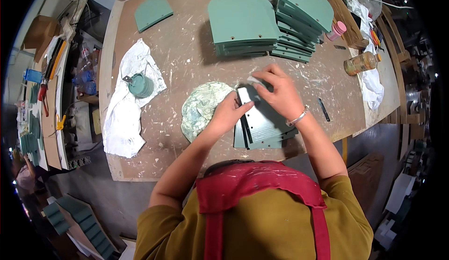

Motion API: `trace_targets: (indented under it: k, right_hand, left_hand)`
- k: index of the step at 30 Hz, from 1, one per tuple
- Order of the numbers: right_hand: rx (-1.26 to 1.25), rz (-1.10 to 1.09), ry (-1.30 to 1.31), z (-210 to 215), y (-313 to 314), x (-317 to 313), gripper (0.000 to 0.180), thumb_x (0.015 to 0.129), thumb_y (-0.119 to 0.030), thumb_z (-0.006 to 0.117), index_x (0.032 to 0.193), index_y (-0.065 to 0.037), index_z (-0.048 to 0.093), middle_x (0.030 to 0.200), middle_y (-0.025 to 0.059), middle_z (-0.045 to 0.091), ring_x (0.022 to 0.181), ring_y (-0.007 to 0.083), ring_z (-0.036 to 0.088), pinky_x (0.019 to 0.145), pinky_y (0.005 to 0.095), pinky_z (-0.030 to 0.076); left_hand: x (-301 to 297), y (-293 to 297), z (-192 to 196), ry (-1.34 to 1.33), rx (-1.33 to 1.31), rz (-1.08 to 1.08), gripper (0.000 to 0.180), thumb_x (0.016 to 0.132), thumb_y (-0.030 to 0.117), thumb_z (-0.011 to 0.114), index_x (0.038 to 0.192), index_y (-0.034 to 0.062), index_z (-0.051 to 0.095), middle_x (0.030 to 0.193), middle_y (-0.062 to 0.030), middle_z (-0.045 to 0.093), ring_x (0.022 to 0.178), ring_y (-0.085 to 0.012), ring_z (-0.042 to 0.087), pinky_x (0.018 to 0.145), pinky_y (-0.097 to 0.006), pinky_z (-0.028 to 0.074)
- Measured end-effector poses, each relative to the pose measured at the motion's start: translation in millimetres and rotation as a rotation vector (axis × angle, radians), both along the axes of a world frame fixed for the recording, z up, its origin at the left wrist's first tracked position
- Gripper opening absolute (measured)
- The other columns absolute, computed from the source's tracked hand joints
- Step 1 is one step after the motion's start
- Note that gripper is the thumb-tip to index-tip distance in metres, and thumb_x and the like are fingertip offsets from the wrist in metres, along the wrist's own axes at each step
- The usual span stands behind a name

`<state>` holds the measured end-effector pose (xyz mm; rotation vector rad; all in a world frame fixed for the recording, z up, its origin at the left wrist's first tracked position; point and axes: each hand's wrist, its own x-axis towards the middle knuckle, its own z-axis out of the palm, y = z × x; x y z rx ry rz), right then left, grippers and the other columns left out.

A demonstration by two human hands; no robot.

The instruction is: The person sands the edges of green wooden plates using a sanding block and wipes them with a cloth. They pick up the plates one at a time from a stack, sand the curved edges, wipe away dust, and place them into a new stack.

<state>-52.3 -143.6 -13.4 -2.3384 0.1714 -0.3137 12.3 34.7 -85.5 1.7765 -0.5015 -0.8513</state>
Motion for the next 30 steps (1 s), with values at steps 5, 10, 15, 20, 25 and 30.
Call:
trace_targets:
  k: [5, 10, 15, 20, 25, 30]
  right_hand:
    - [-0.172, 0.261, 0.035, -5.2, 13.8, 20.5, 0.02, 0.084, -0.014, 0.068, 0.102, -0.006, 0.072, 0.094, 0.0139, 0.059, 0.088, 0.0343, 0.062, 0.078, 0.0416, 0.051]
    - [-0.29, 0.253, 0.068, -1.9, -2.6, 30.1, 0.026, 0.082, -0.012, 0.07, 0.107, -0.004, 0.071, 0.101, 0.0137, 0.061, 0.091, 0.0329, 0.063, 0.079, 0.0395, 0.052]
    - [-0.269, 0.335, 0.151, -3.8, 4.0, 39.5, 0.027, 0.085, -0.014, 0.069, 0.109, -0.003, 0.072, 0.102, 0.0148, 0.061, 0.093, 0.0336, 0.063, 0.083, 0.0404, 0.051]
    - [-0.23, 0.325, 0.198, 3.2, 13.0, 38.9, 0.027, 0.085, -0.014, 0.068, 0.108, -0.002, 0.071, 0.102, 0.0155, 0.061, 0.093, 0.0341, 0.063, 0.083, 0.0402, 0.051]
    - [-0.265, 0.143, 0.104, -1.6, 8.6, 29.2, 0.021, 0.084, -0.014, 0.068, 0.101, -0.003, 0.072, 0.098, 0.0163, 0.06, 0.091, 0.0364, 0.062, 0.082, 0.0427, 0.051]
    - [-0.203, 0.108, 0.124, -3.9, 29.5, 18.7, 0.021, 0.083, -0.016, 0.07, 0.1, -0.004, 0.073, 0.099, 0.0164, 0.059, 0.094, 0.0354, 0.062, 0.083, 0.0427, 0.051]
  left_hand:
    - [-8.7, -3.6, -57.3, 0.002, -0.205, 0.143, 0.034, 0.088, 0.02, 0.074, 0.107, -0.003, 0.058, 0.09, -0.0114, 0.065, 0.079, -0.0191, 0.061, 0.072, -0.035, 0.051]
    - [-7.5, -6.5, -40.7, 0.09, -0.123, 0.051, 0.026, 0.095, 0.011, 0.067, 0.114, -0.0014, 0.054, 0.098, -0.0056, 0.064, 0.09, -0.0103, 0.06, 0.079, -0.027, 0.05]
    - [-9.3, -8.7, -58.2, 0.01, -0.28, 0.156, 0.038, 0.088, 0.025, 0.074, 0.107, -0.0033, 0.057, 0.091, -0.014, 0.065, 0.08, -0.0242, 0.062, 0.075, -0.036, 0.05]
    - [-9.9, -8.6, -55.3, 0.065, -0.342, 0.188, 0.036, 0.088, 0.024, 0.074, 0.105, -0.0025, 0.057, 0.087, -0.0124, 0.064, 0.076, -0.0222, 0.06, 0.071, -0.036, 0.05]
    - [-7.7, -4.6, -28.1, 0.17, -0.172, 0.084, 0.026, 0.094, 0.011, 0.069, 0.114, -0.0005, 0.056, 0.098, -0.0044, 0.064, 0.089, -0.0108, 0.058, 0.079, -0.027, 0.048]
    - [-13.8, -8.9, -43.9, 0.173, -0.35, 0.228, 0.029, 0.088, 0.019, 0.074, 0.105, -0.0001, 0.06, 0.092, -0.0091, 0.068, 0.083, -0.0157, 0.061, 0.077, -0.032, 0.051]
